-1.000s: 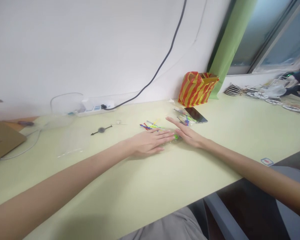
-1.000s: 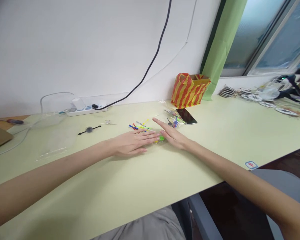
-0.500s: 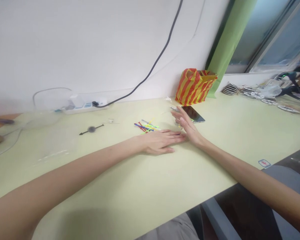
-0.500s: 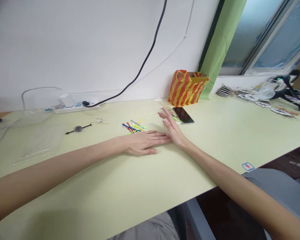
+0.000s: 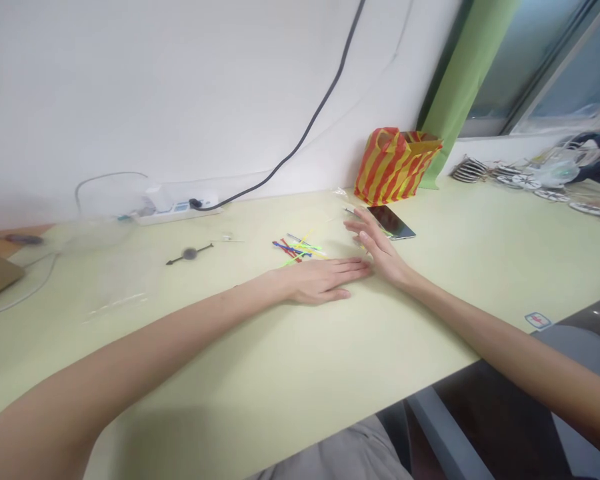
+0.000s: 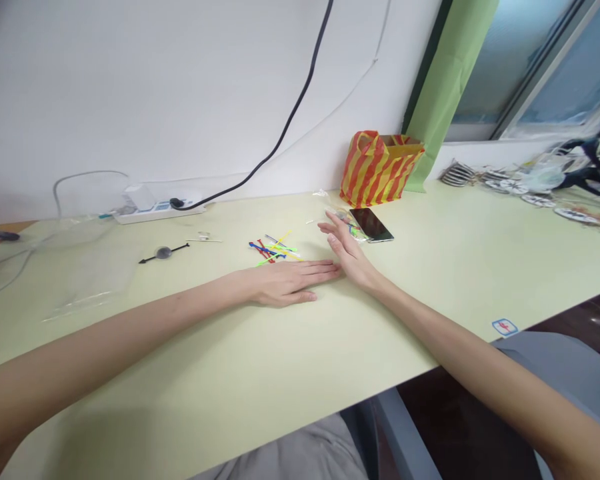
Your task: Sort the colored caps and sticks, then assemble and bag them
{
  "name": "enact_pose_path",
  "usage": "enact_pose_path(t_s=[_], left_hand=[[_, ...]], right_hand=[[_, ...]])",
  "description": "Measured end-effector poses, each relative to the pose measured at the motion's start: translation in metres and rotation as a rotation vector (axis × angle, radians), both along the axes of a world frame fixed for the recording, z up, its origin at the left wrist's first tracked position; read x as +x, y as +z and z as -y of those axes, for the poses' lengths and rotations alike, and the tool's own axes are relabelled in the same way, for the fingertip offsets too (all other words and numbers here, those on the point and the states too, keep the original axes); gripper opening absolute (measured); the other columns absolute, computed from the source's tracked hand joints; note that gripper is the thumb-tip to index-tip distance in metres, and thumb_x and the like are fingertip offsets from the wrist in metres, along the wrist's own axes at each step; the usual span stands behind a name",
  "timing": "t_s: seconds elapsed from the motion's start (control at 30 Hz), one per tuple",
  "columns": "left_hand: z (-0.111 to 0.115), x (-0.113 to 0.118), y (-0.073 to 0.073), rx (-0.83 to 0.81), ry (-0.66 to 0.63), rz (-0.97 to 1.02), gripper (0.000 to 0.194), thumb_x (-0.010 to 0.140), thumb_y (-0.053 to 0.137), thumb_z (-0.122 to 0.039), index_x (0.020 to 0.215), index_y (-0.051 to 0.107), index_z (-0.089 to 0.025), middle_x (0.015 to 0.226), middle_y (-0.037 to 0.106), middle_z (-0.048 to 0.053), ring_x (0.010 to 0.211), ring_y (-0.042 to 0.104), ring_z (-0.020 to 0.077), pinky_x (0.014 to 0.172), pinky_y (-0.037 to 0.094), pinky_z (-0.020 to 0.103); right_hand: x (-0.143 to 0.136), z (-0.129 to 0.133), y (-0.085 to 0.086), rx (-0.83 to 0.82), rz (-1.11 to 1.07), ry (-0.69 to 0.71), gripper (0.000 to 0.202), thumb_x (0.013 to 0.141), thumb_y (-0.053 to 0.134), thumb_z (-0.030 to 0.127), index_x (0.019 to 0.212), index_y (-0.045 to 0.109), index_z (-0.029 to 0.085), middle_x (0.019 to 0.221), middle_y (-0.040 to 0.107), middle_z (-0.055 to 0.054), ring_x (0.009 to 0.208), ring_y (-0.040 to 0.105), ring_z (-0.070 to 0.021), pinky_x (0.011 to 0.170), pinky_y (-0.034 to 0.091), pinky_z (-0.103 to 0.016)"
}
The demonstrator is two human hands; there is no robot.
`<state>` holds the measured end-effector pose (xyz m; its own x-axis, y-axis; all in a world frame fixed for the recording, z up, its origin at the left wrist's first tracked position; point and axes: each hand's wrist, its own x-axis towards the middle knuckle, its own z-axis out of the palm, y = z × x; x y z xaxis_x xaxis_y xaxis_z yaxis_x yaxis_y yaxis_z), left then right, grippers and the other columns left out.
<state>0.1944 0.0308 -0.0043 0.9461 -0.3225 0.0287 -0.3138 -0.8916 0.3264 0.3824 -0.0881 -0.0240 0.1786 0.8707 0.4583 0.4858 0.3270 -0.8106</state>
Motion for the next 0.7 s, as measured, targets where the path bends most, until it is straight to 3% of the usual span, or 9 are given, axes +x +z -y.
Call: enact_pose_path(t_s=[0.1, 0.23, 0.37, 0.43, 0.53, 0.7], left_hand=[[0.004, 0.000, 0.005, 0.040, -0.001, 0.021, 0.062, 0.107, 0.030, -0.049, 0.164, 0.021, -0.025, 0.171, 0.020, 0.001, 0.159, 0.013, 0.0200, 0.131, 0.005, 0.041], [0.004, -0.007, 0.029, 0.107, 0.030, 0.079, 0.054, 0.107, 0.031, -0.047, 0.160, 0.030, -0.034, 0.171, 0.019, -0.003, 0.160, 0.009, 0.0217, 0.129, -0.008, 0.051], [-0.011, -0.041, 0.049, 0.087, 0.162, 0.161, 0.053, 0.109, 0.025, -0.041, 0.162, 0.025, -0.032, 0.170, 0.021, -0.003, 0.159, 0.012, 0.0195, 0.130, 0.001, 0.049], [-0.018, -0.066, 0.049, 0.089, 0.241, 0.139, 0.055, 0.109, 0.025, -0.041, 0.163, 0.021, -0.031, 0.170, 0.021, 0.000, 0.159, 0.015, 0.0203, 0.130, 0.010, 0.048], [-0.019, -0.099, 0.039, 0.136, 0.260, 0.081, 0.058, 0.109, 0.029, -0.042, 0.164, 0.017, -0.029, 0.170, 0.020, 0.003, 0.159, 0.017, 0.0216, 0.129, 0.013, 0.047], [-0.016, -0.118, 0.023, 0.182, 0.216, 0.029, 0.060, 0.108, 0.031, -0.043, 0.164, 0.010, -0.034, 0.171, 0.014, -0.001, 0.159, 0.014, 0.0214, 0.130, 0.010, 0.046]], right_hand=[[-0.002, 0.001, 0.001, -0.011, 0.056, 0.013, 0.062, 0.103, 0.036, 0.064, 0.159, 0.026, 0.040, 0.154, 0.049, -0.007, 0.145, 0.044, -0.0258, 0.122, 0.030, -0.056], [-0.001, 0.005, 0.002, -0.006, 0.099, 0.002, 0.060, 0.105, 0.034, 0.060, 0.160, 0.026, 0.039, 0.155, 0.048, -0.008, 0.147, 0.040, -0.0258, 0.121, 0.031, -0.057], [0.000, 0.010, 0.003, -0.012, 0.196, 0.007, 0.057, 0.107, 0.032, 0.055, 0.160, 0.027, 0.037, 0.161, 0.042, -0.007, 0.151, 0.036, -0.0256, 0.123, 0.029, -0.055], [-0.002, 0.012, 0.003, -0.034, 0.320, 0.046, 0.056, 0.107, 0.031, 0.053, 0.161, 0.028, 0.036, 0.165, 0.036, -0.005, 0.154, 0.030, -0.0256, 0.126, 0.024, -0.054], [-0.008, 0.013, 0.004, -0.064, 0.559, 0.152, 0.056, 0.108, 0.031, 0.050, 0.162, 0.028, 0.036, 0.169, 0.027, -0.002, 0.157, 0.021, -0.0271, 0.128, 0.017, -0.056], [-0.014, 0.010, 0.004, -0.091, 0.825, 0.294, 0.056, 0.108, 0.031, 0.048, 0.162, 0.025, 0.037, 0.170, 0.022, 0.001, 0.159, 0.010, -0.0299, 0.126, 0.011, -0.063]])
